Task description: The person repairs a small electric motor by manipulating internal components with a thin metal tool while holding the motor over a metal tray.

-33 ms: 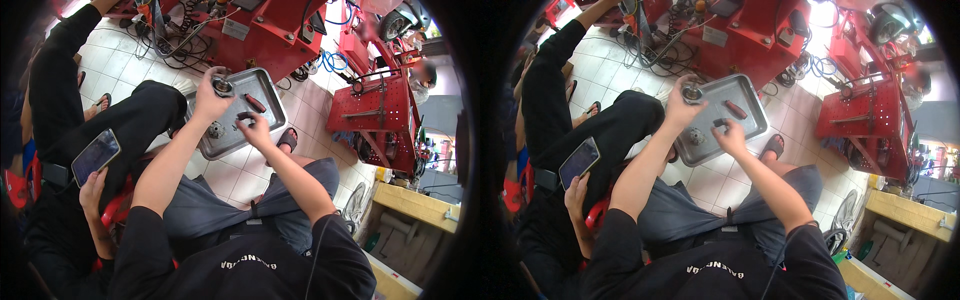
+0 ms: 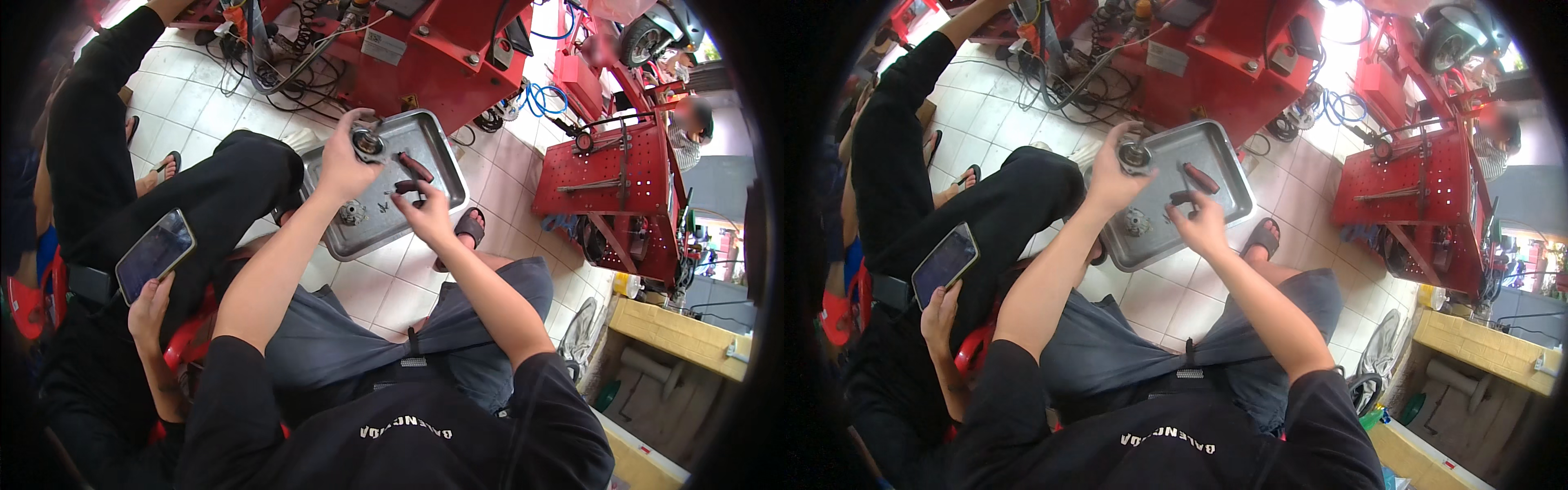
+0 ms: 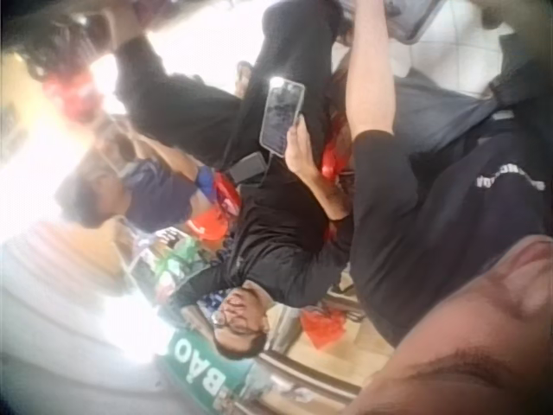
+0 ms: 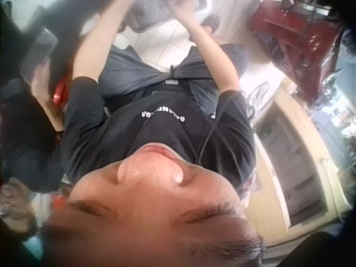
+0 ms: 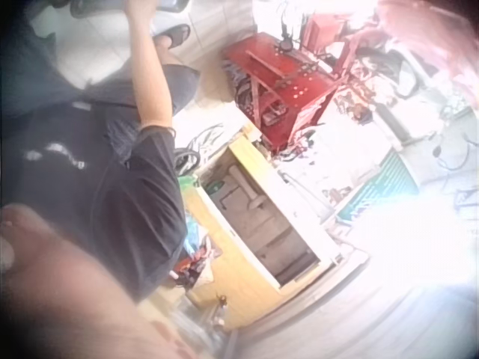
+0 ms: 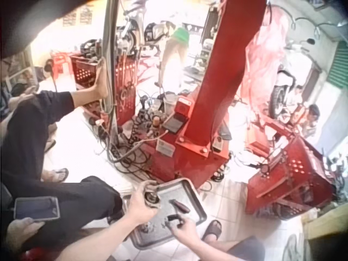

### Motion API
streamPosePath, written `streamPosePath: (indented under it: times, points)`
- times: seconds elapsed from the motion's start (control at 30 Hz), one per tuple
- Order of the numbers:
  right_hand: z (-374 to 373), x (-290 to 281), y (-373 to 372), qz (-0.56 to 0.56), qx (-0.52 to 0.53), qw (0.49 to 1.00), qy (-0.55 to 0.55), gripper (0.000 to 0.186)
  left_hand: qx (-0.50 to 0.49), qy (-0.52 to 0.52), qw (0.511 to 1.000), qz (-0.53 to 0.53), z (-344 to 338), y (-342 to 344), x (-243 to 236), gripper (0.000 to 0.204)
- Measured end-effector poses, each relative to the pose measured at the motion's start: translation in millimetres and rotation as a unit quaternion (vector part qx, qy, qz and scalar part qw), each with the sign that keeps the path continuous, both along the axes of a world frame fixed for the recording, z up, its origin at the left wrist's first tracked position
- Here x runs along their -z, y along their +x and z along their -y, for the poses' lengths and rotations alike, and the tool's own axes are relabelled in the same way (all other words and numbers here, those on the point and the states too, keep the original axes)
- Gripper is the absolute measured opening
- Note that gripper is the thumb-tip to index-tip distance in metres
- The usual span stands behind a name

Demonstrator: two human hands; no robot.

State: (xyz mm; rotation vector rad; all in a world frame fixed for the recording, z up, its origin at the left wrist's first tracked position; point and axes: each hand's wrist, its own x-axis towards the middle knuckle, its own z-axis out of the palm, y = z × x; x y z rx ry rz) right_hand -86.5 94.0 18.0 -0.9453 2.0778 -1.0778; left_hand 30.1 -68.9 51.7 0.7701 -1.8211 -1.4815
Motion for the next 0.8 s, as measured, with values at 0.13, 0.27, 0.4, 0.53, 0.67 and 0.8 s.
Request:
streamPosePath:
  times: [0.13,0.27,0.4,0.53,0.67,0.8]
  points:
    - [-21.3,-67.7,-9.6,0.093,0.015,0.991,-0.098,0.04,0.094,-0.08,0.99,0.065,-20.3,-6.3,-18.8,0.079]
    - [-33.4,-55.8,-17.7,0.121,0.028,0.977,-0.176,0.038,0.168,-0.191,0.959,0.122,-41.5,-9.1,-15.9,0.084]
    - [-23.8,-42.2,-19.2,0.002,-0.016,0.977,-0.213,0.023,0.192,-0.102,0.968,0.124,-56.6,-10.8,-5.8,0.083]
    - [-24.9,-42.7,-31.0,-0.024,-0.032,0.977,-0.209,0.022,0.205,-0.044,0.976,0.068,-59.2,-19.6,6.4,0.086]
    - [-27.1,-40.6,-37.7,-0.081,-0.041,0.96,-0.266,0.023,0.218,-0.005,0.974,0.065,-61.7,-26.2,-2.0,0.087]
    - [-16.1,-41.0,-24.6,-0.063,-0.063,0.955,-0.281,0.025,0.2,-0.031,0.976,0.084,-53.2,-10.8,4.9,0.09]
